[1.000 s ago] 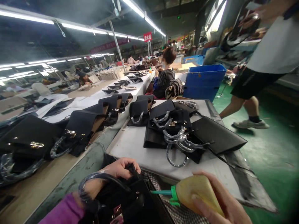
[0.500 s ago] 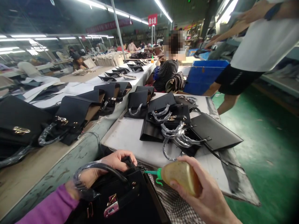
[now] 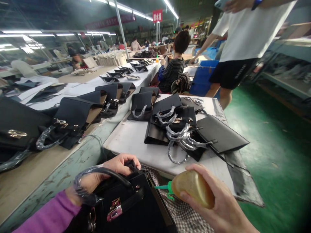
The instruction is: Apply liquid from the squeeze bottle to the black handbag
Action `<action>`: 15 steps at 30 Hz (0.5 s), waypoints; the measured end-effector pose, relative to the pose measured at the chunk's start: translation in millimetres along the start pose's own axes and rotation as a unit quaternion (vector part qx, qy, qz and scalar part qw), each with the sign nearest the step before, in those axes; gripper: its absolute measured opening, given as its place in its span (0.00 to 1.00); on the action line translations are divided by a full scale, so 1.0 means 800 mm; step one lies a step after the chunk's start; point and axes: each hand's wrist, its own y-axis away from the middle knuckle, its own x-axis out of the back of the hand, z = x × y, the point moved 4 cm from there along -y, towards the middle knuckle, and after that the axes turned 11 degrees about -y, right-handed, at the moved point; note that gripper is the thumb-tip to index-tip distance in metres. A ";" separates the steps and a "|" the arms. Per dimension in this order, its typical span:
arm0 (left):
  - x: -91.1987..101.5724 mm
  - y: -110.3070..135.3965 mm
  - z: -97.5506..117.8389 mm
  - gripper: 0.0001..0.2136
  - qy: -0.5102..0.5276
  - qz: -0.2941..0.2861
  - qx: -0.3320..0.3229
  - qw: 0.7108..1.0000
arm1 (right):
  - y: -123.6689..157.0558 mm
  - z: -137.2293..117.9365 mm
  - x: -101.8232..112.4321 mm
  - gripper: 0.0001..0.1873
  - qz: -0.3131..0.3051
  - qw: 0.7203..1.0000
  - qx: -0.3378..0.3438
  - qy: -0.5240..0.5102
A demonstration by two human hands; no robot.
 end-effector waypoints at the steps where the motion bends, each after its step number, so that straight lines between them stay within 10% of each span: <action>1: 0.000 0.000 -0.001 0.08 -0.001 0.000 0.000 1.000 | 0.002 0.000 0.000 0.24 0.000 1.000 -0.010 -0.008; 15: -0.003 0.002 0.007 0.09 -0.004 0.002 0.006 1.000 | 0.027 0.012 0.008 0.24 -0.070 0.997 -0.009 0.019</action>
